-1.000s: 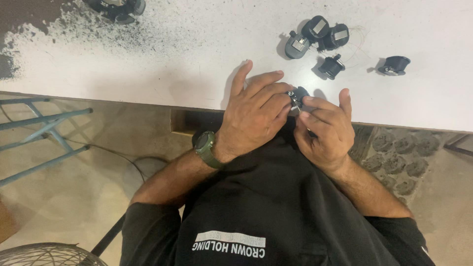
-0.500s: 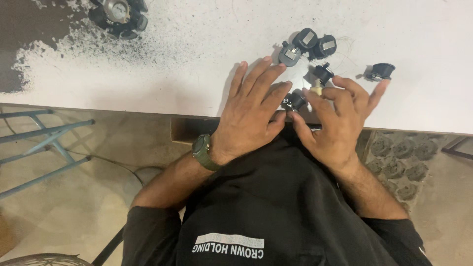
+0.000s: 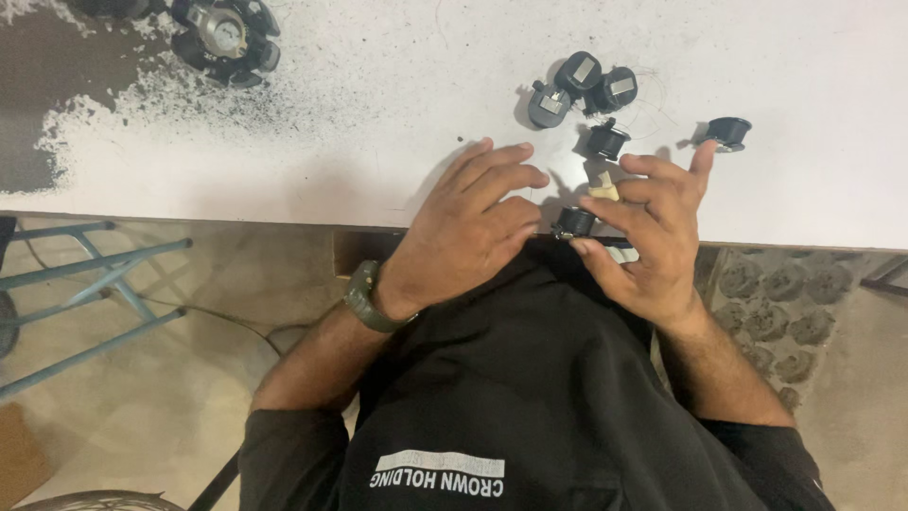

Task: The person sits at a white table fitting small beige pieces into black plastic housings, using a small blade to trim and press the pieces into place, then sets the finished housings aside and picks up the next one.

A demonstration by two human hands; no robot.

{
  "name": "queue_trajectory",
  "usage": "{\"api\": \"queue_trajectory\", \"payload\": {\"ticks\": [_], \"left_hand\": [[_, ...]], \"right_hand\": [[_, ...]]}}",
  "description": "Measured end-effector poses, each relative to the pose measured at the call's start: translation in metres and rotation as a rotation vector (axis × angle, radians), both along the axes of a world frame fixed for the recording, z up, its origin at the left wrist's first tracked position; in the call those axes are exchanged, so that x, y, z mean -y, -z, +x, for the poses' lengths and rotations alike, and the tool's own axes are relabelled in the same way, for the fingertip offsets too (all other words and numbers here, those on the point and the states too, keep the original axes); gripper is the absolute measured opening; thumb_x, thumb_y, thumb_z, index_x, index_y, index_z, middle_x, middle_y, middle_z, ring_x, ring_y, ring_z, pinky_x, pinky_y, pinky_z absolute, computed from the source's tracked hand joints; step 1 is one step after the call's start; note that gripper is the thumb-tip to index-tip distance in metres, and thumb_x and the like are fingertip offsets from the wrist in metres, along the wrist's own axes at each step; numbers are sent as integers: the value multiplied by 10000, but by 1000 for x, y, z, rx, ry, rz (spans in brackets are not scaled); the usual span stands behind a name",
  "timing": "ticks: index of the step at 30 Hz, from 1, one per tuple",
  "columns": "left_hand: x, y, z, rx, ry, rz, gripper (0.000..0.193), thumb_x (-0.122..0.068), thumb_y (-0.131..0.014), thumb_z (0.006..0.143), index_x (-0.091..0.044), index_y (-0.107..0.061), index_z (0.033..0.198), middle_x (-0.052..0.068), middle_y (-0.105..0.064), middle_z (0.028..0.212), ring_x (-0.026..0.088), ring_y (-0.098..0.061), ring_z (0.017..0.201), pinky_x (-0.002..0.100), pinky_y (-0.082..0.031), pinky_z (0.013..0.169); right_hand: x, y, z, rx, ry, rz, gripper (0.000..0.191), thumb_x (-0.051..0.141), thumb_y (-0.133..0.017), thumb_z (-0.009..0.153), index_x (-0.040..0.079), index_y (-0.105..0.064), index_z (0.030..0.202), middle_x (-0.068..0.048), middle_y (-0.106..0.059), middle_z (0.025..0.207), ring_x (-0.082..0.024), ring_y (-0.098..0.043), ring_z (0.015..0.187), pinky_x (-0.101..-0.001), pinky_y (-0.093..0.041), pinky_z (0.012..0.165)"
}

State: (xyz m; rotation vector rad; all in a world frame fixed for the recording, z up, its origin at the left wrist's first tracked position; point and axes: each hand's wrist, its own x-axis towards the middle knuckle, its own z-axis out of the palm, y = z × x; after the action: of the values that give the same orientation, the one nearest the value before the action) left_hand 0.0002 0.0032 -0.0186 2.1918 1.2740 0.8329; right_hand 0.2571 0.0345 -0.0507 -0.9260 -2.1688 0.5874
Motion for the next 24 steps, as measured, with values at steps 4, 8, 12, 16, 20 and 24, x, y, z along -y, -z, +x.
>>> {"api": "queue_trajectory", "payload": {"ticks": [4, 8, 12, 16, 20, 24], "left_hand": [[-5, -6, -6, -37, 17, 85, 94, -166, -756, 954, -115, -692, 1001, 29, -602, 1333, 249, -479, 1426, 542, -327, 1253], [-4, -8, 3, -41, 39, 121, 114, -143, -743, 934, -91, -664, 998, 39, -601, 1303, 253, -492, 1411, 535, -345, 1237], [-4, -7, 4, -156, -19, 177, 136, -93, -736, 892, -84, -614, 950, 57, -588, 1200, 275, -510, 1397, 548, -337, 1245], [0, -7, 2, -250, -15, 160, 184, -108, -751, 825, -94, -587, 908, 65, -574, 1116, 280, -534, 1352, 592, -275, 1238], [4, -7, 1, -144, -56, 142, 340, -258, -820, 837, -70, -618, 1038, 91, -566, 1205, 303, -511, 1326, 630, -202, 1220], [5, 2, 10, -153, -75, 191, 401, -302, -846, 923, -78, -644, 1187, 89, -559, 1330, 294, -498, 1361, 603, -205, 1251]], "right_hand": [[-1, 6, -7, 145, 14, 177, 352, 319, -913, 854, 73, -775, 1065, -75, -588, 1047, -328, -535, 1290, -668, -13, 1267], [2, 9, -9, 196, 53, 200, 364, 331, -931, 858, 70, -759, 1044, -77, -595, 1064, -317, -536, 1310, -683, -14, 1272], [-1, 11, -4, 187, 88, 167, 341, 302, -932, 847, 86, -766, 1052, -64, -584, 1048, -304, -545, 1303, -682, -22, 1286], [-3, 16, -1, 163, 94, 172, 351, 321, -941, 850, 83, -760, 1034, -71, -578, 1040, -306, -549, 1287, -683, -25, 1280], [-3, 17, 1, 156, 95, 193, 367, 345, -937, 869, 69, -760, 1033, -80, -575, 1037, -311, -550, 1282, -681, -23, 1281], [-1, 17, -2, 150, 109, 204, 373, 383, -891, 859, 72, -756, 1014, -79, -566, 1022, -308, -559, 1262, -677, -17, 1275]]}}
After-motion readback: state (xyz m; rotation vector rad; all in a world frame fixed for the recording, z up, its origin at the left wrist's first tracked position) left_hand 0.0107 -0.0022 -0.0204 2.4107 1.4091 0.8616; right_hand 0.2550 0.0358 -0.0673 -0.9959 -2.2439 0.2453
